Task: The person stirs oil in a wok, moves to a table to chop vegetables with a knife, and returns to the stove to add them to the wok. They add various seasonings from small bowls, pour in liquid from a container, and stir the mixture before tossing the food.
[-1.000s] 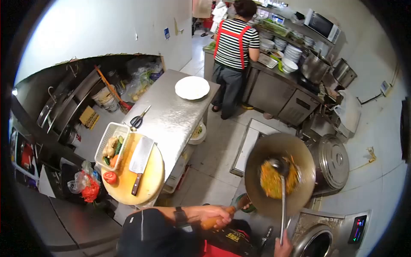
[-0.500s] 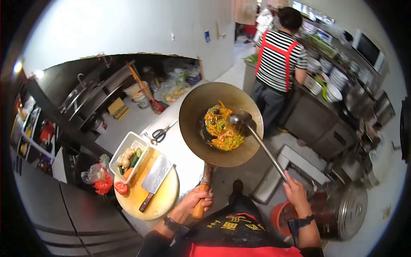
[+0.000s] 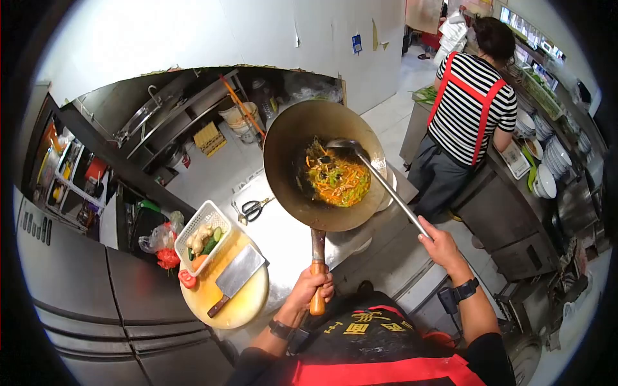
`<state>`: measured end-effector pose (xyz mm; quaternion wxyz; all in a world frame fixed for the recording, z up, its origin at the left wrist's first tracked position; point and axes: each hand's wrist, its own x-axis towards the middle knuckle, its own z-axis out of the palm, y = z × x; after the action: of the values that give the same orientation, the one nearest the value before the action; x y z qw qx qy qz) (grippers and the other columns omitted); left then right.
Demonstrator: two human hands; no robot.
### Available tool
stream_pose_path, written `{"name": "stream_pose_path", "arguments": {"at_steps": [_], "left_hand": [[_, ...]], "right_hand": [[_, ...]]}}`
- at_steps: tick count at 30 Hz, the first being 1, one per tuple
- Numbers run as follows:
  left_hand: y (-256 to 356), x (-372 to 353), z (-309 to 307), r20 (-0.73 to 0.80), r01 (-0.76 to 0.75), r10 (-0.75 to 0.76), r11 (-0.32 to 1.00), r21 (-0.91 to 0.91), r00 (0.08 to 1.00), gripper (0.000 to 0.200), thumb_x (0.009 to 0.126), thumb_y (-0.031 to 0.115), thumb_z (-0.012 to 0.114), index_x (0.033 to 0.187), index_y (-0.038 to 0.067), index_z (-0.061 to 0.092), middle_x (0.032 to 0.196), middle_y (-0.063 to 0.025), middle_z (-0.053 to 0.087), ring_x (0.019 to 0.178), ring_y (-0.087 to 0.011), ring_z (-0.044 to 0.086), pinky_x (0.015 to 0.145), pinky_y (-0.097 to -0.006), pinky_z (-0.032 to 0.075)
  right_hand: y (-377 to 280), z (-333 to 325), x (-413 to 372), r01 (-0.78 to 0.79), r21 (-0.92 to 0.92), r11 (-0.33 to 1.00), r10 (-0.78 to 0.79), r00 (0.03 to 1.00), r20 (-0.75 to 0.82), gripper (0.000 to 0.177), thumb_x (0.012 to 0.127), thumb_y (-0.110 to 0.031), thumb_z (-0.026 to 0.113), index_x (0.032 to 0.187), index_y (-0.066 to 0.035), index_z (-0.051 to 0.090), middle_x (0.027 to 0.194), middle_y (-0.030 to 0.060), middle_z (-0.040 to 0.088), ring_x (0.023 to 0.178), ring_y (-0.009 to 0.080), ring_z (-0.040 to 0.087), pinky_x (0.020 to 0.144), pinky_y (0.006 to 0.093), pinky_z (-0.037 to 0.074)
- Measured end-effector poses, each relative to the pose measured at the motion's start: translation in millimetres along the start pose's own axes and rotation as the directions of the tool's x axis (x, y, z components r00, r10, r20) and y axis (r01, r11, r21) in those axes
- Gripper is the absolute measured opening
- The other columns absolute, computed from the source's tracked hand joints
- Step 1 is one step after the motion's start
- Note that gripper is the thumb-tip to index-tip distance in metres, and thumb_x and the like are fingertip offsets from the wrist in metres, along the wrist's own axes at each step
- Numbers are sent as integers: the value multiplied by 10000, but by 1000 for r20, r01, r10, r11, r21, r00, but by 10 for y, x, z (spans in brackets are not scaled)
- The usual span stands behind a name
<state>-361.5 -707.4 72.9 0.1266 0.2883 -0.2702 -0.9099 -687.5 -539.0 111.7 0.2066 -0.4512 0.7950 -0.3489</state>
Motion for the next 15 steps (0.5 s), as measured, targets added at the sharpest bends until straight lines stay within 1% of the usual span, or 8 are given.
{"name": "stream_pose_path", "arguments": {"at_steps": [1,3,5,6,10,13,14,15], "left_hand": [[11,41,9,-9,-17,17,1000,23,1000,173,815,-1,505,933,83,413,671,-35,459,473,-131,462,428,-309,428],[11,138,-7,-16,-29,30,998,48,999,157,829,10,517,922,85,416,652,-25,451,464,-123,458,420,-296,415],[37,234,-14,-17,-43,44,996,77,999,145,844,22,530,912,87,419,633,-16,443,455,-115,455,412,-284,402],[48,270,-2,-17,-59,60,995,83,998,145,834,9,515,906,85,415,628,-17,442,454,-118,455,411,-285,402],[34,404,-22,19,-77,76,993,89,997,157,802,-10,492,898,76,404,642,-42,464,453,-137,473,407,-302,429],[-12,503,-52,23,-103,101,988,113,995,173,794,-1,507,909,70,399,663,-65,487,461,-153,497,411,-314,459],[-7,537,-44,14,-123,122,983,136,992,180,792,2,510,916,67,398,664,-68,490,462,-157,503,410,-314,461],[6,555,-33,16,-121,120,984,134,993,180,792,2,510,916,67,398,664,-68,490,462,-157,503,410,-314,461]], "right_hand": [[-33,-26,28,-79,-45,996,80,997,20,472,878,-168,616,1333,-83,526,1178,227,616,1069,351,625,857,355,495],[25,-52,54,-59,-9,998,59,998,15,474,878,-173,621,1333,-80,527,1138,232,633,1036,314,653,838,352,497],[99,-98,63,-114,34,993,113,993,37,487,881,-177,621,1345,-78,513,1070,231,659,927,273,684,787,341,502],[200,-81,59,-61,57,997,60,998,12,506,892,-130,609,1384,-105,492,661,-11,502,569,47,413,526,244,403],[274,-93,7,-53,85,995,52,998,21,495,903,-117,598,1387,-112,493,670,-35,515,547,45,421,508,242,394],[303,-70,-66,-206,197,959,194,978,77,491,919,-100,591,1398,-110,485,674,-58,495,527,38,430,483,236,394],[296,-80,-83,-206,194,959,195,978,76,491,919,-100,591,1398,-110,485,674,-58,495,527,38,430,483,236,394],[276,-96,-112,-221,157,962,210,974,87,477,911,-119,596,1376,-78,494,742,12,572,576,66,463,552,250,427]]}}
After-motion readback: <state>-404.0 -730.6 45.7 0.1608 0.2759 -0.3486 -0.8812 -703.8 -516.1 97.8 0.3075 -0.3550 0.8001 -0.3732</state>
